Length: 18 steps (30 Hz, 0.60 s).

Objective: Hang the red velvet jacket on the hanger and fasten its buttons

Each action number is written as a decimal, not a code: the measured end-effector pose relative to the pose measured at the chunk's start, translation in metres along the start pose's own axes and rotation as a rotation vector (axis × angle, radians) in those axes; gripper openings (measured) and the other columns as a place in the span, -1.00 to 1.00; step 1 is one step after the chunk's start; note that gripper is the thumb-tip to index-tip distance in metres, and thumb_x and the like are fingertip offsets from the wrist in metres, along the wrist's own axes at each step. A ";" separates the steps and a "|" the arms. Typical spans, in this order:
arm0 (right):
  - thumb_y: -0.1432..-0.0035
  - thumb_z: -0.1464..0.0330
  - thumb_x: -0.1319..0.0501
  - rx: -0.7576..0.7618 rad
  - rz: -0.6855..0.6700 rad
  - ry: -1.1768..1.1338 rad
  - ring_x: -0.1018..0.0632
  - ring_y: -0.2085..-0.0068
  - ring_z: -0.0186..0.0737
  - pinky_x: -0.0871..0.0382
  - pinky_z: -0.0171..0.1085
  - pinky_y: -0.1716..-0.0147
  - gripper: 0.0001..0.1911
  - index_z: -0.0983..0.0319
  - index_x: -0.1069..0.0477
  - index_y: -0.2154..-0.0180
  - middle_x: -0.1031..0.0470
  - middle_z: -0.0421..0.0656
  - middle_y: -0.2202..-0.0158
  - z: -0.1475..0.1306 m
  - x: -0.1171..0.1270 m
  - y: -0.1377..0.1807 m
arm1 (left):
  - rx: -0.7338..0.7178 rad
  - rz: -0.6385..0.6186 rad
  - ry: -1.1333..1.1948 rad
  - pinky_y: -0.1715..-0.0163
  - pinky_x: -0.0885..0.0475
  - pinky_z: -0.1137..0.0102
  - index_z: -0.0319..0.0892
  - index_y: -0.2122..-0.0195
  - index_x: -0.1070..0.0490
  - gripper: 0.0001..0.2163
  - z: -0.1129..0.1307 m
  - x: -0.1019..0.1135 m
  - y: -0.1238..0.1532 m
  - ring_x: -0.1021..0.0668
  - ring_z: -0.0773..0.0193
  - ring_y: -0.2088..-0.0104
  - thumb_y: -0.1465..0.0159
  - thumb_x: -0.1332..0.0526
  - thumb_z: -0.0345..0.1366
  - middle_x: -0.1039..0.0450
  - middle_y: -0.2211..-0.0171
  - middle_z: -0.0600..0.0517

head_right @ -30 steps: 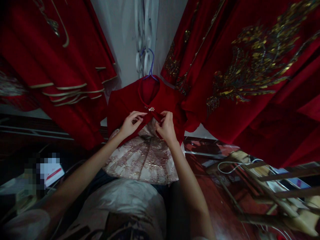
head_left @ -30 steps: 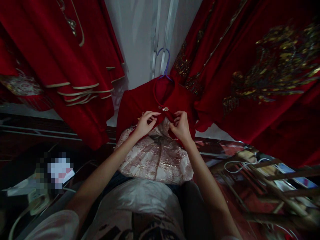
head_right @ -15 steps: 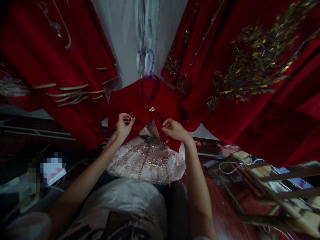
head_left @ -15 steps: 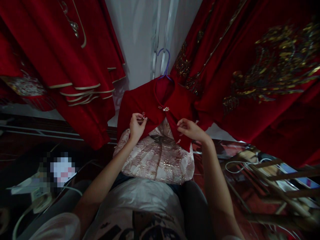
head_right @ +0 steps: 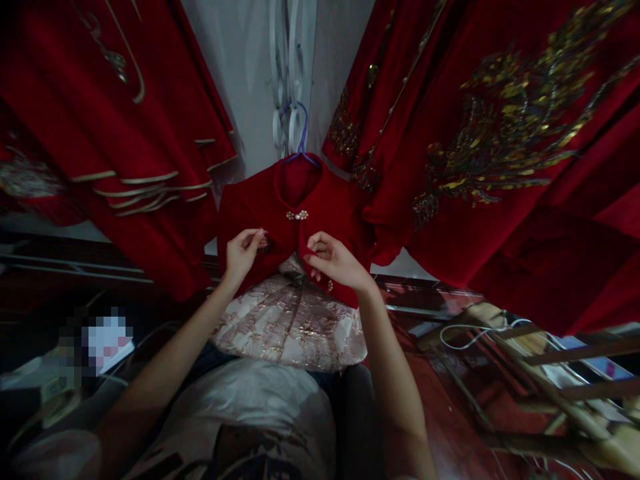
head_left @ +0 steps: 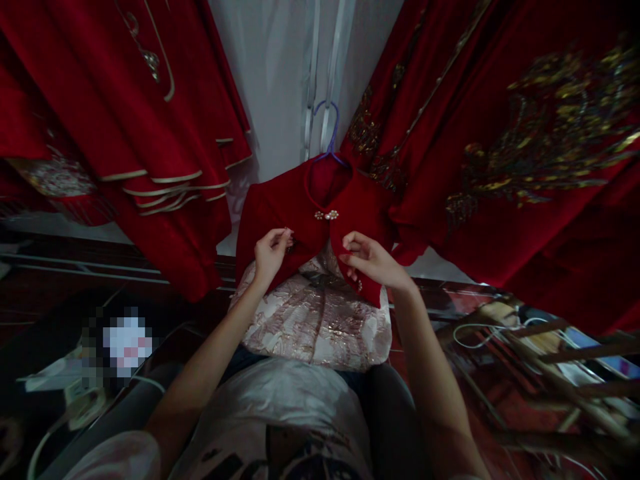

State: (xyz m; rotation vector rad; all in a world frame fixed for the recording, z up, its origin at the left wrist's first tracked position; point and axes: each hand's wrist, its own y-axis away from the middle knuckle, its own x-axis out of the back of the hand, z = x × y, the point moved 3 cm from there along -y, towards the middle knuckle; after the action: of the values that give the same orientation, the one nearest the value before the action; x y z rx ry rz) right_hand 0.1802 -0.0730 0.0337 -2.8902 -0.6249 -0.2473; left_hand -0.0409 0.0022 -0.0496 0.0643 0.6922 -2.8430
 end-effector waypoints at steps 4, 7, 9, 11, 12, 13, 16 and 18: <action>-0.04 0.31 -0.17 0.127 0.239 -0.001 -0.43 0.58 -0.43 -0.31 -0.41 0.62 -0.78 0.16 -0.13 0.32 -0.32 -0.32 0.46 0.017 -0.031 -0.031 | 0.097 -0.033 0.072 0.31 -0.56 0.40 -0.26 0.29 -0.51 -0.67 0.009 -0.002 0.001 -0.59 0.33 0.43 -0.11 -0.31 -0.06 -0.57 0.36 -0.03; 0.00 0.38 -0.17 0.216 0.422 0.206 -0.48 0.41 -0.39 -0.43 -0.39 0.44 -0.83 0.20 -0.24 0.30 -0.40 -0.19 0.29 0.037 -0.051 -0.057 | 0.099 -0.041 0.070 0.28 -0.57 0.37 -0.26 0.29 -0.53 -0.68 0.014 -0.002 0.004 -0.60 0.30 0.40 -0.11 -0.32 -0.08 -0.58 0.36 -0.04; 0.00 0.38 -0.19 0.228 0.436 0.209 -0.50 0.36 -0.38 -0.48 -0.36 0.39 -0.76 0.22 -0.27 0.22 -0.39 -0.14 0.20 0.050 -0.060 -0.072 | 0.068 -0.043 0.037 0.24 -0.56 0.35 -0.24 0.28 -0.54 -0.72 0.013 -0.001 0.004 -0.61 0.28 0.36 -0.13 -0.30 -0.12 -0.59 0.32 -0.05; 0.00 0.37 -0.20 0.237 0.392 0.147 -0.52 0.31 -0.37 -0.51 -0.32 0.32 -0.67 0.22 -0.28 0.13 -0.38 -0.11 0.13 0.059 -0.066 -0.082 | 0.038 -0.042 0.008 0.20 -0.56 0.34 -0.22 0.26 -0.55 -0.77 0.011 0.002 0.003 -0.62 0.26 0.30 -0.15 -0.28 -0.18 -0.60 0.27 -0.05; -0.02 0.37 -0.20 0.242 0.370 0.112 -0.53 0.28 -0.36 -0.52 -0.30 0.28 -0.65 0.22 -0.28 0.10 -0.37 -0.10 0.12 0.063 -0.067 -0.085 | 0.029 -0.044 0.005 0.18 -0.55 0.33 -0.22 0.25 -0.55 -0.79 0.008 0.003 0.003 -0.62 0.25 0.28 -0.15 -0.26 -0.22 -0.59 0.25 -0.05; -0.04 0.35 -0.20 0.243 0.359 0.086 -0.53 0.27 -0.36 -0.52 -0.29 0.25 -0.65 0.22 -0.29 0.08 -0.37 -0.10 0.12 0.065 -0.066 -0.086 | 0.025 -0.050 0.010 0.18 -0.55 0.33 -0.21 0.25 -0.55 -0.81 0.006 0.005 0.003 -0.62 0.25 0.27 -0.15 -0.25 -0.25 -0.59 0.24 -0.05; -0.06 0.27 -0.22 0.224 0.374 0.062 -0.52 0.29 -0.36 -0.53 -0.30 0.27 -0.67 0.22 -0.32 0.11 -0.38 -0.14 0.19 0.070 -0.063 -0.088 | 0.025 -0.084 0.034 0.15 -0.55 0.32 -0.21 0.24 -0.55 -0.81 0.003 0.007 0.003 -0.62 0.25 0.24 -0.14 -0.24 -0.30 -0.59 0.22 -0.05; -0.05 0.22 -0.25 0.210 0.397 0.072 -0.51 0.34 -0.36 -0.52 -0.31 0.31 -0.67 0.22 -0.34 0.15 -0.38 -0.17 0.25 0.071 -0.061 -0.089 | 0.025 -0.101 0.031 0.14 -0.54 0.32 -0.21 0.22 -0.54 -0.79 0.004 0.007 0.004 -0.62 0.25 0.24 -0.13 -0.26 -0.30 -0.59 0.20 -0.06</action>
State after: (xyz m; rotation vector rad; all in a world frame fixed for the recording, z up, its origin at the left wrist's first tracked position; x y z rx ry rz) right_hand 0.0968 -0.0029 -0.0355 -2.7109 -0.0526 -0.2123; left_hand -0.0463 -0.0045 -0.0486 0.0794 0.6848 -2.9536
